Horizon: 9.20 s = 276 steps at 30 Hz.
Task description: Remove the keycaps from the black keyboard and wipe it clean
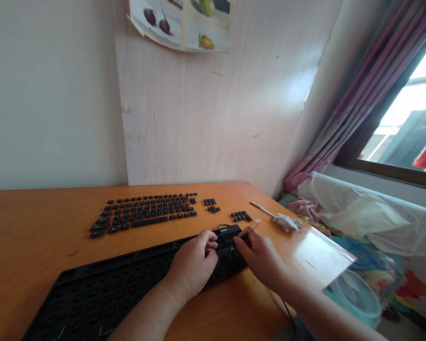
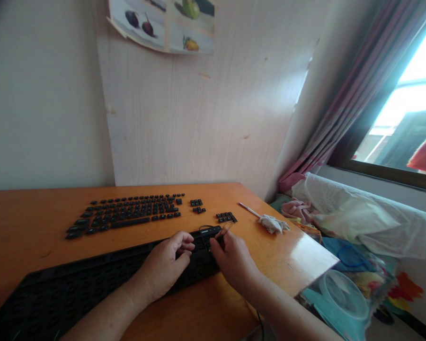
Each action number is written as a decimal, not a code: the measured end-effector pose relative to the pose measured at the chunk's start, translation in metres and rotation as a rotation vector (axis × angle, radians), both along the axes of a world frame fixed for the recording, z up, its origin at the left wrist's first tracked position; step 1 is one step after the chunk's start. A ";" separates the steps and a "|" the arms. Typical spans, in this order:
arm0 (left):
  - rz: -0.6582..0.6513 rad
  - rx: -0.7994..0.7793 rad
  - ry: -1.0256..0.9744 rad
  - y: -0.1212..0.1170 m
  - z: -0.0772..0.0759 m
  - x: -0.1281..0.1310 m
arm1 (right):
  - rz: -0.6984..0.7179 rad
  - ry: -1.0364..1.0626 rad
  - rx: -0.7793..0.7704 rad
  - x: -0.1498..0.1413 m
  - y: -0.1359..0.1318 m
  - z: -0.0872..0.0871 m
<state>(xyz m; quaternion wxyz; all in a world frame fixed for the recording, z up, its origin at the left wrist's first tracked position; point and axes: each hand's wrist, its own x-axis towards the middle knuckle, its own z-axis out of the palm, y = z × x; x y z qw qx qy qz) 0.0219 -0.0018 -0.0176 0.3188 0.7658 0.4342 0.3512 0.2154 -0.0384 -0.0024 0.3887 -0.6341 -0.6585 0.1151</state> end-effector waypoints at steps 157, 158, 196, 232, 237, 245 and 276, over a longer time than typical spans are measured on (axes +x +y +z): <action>-0.051 -0.253 -0.186 -0.003 0.012 -0.007 | 0.053 -0.312 -0.121 0.090 0.084 -0.032; -0.049 -0.252 -0.187 -0.003 0.012 -0.007 | 0.050 -0.311 -0.120 0.090 0.084 -0.032; -0.047 -0.169 -0.191 0.001 0.006 -0.006 | 0.236 0.674 -0.249 0.045 0.005 0.031; -0.034 -0.088 -0.149 -0.001 0.003 -0.003 | 0.078 -0.088 -0.126 0.016 0.014 0.003; -0.028 -0.074 -0.116 0.001 0.001 -0.002 | 0.028 -0.001 -0.125 0.017 0.013 0.001; -0.032 -0.067 -0.113 0.001 -0.001 -0.003 | -0.052 0.124 -0.107 0.021 0.015 -0.011; -0.060 -0.124 -0.327 -0.002 0.007 0.000 | 0.262 0.596 -0.024 -0.038 0.005 0.001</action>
